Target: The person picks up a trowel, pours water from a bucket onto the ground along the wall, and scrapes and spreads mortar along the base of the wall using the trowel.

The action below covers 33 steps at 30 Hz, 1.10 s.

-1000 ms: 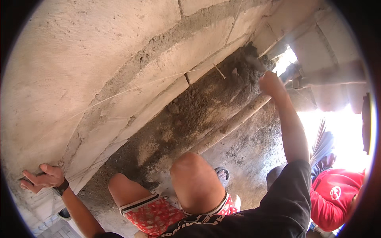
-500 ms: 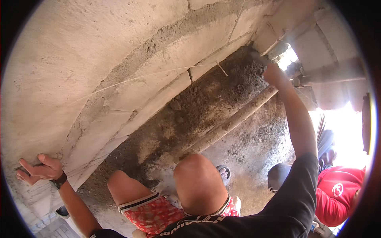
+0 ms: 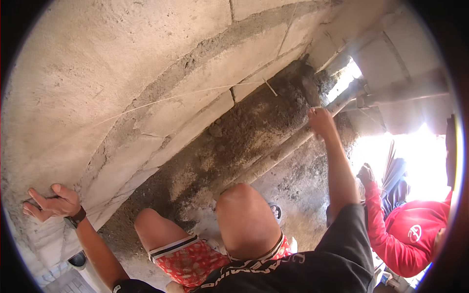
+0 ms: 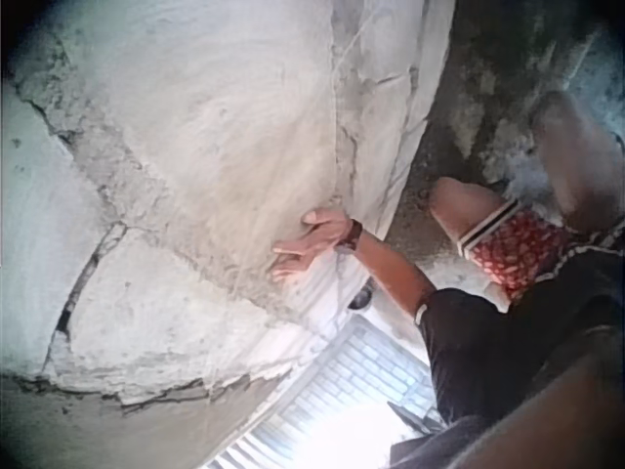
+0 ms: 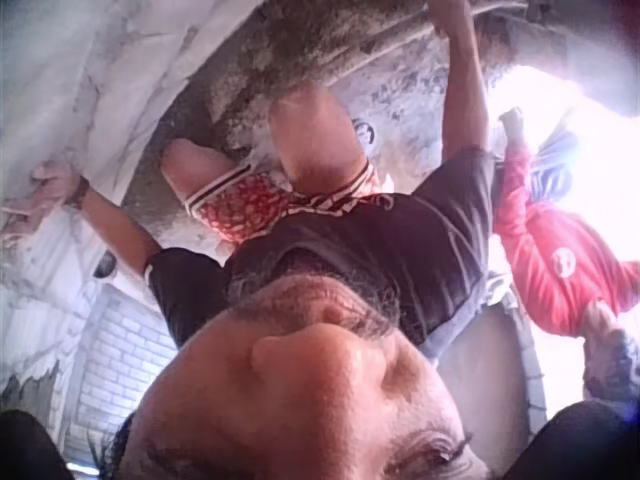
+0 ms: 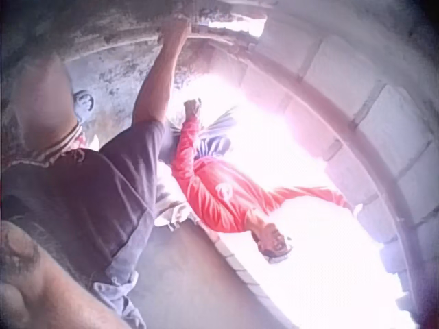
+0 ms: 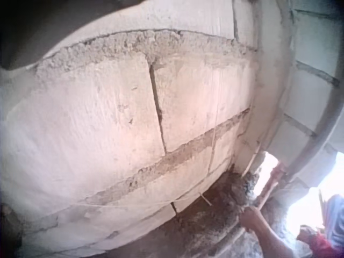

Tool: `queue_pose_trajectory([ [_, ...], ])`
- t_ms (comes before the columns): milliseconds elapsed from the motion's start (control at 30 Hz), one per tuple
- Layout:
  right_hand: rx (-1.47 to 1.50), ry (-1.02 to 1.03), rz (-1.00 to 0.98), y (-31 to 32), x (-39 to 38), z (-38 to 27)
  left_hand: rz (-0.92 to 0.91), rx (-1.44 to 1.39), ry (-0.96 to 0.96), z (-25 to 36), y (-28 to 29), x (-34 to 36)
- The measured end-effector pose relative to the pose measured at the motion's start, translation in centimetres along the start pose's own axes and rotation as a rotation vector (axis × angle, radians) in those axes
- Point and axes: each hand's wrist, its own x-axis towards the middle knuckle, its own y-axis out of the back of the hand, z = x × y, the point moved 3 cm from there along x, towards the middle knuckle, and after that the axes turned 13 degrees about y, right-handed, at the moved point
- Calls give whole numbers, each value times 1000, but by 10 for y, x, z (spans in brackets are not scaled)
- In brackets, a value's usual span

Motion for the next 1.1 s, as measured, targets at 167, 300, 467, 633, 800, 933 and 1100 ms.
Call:
queue_pose_trajectory([
  [167, 653, -224, 501, -66, 27, 9, -10, 4, -16, 1, 2, 0],
  [300, -564, 205, 252, -72, 99, 33, -29, -14, -4, 3, 2, -1],
  [467, 94, -393, -6, -65, 137, 46, -14, 0, 14, 3, 1, -2],
  [633, -401, 92, 45, -101, 90, -2, -49, 15, 28, 3, -2, -2],
  [800, -354, 276, 139, -143, 67, -24, -42, 30, 41, 5, -2, -2],
  [933, -750, 578, -119, -191, 38, -55, -2, 18, 56, 2, 1, 0],
  [1100, 302, 229, 112, -226, -48, -116, 2, 25, 32, -3, 4, 0],
])
